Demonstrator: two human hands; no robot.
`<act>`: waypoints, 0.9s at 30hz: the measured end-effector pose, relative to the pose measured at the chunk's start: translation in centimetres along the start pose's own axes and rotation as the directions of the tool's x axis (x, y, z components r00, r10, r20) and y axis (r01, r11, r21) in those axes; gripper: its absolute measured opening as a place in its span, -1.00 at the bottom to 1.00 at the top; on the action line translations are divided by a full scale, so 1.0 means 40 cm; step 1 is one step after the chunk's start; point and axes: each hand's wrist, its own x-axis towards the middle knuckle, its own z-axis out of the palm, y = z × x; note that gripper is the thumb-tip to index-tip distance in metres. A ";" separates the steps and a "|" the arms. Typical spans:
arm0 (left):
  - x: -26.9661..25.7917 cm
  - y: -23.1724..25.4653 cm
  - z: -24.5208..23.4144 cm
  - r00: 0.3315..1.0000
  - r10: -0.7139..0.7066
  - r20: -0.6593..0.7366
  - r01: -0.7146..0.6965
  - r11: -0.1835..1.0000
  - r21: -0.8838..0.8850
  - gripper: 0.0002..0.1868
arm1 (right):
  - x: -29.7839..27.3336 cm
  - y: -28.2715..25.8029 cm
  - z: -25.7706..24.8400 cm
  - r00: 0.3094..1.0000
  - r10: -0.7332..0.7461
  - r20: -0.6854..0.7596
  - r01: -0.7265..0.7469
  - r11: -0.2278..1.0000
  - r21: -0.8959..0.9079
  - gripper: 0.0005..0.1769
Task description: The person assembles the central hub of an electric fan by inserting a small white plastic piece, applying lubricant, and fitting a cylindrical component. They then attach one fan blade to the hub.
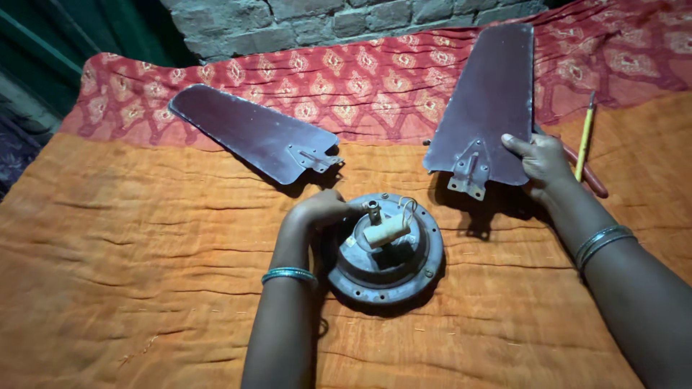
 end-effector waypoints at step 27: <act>0.085 0.029 0.050 0.931 0.321 0.176 -0.236 0.893 -0.383 -0.42 | -0.020 -0.006 0.021 0.998 -0.013 -0.054 0.009 0.997 -0.081 -0.79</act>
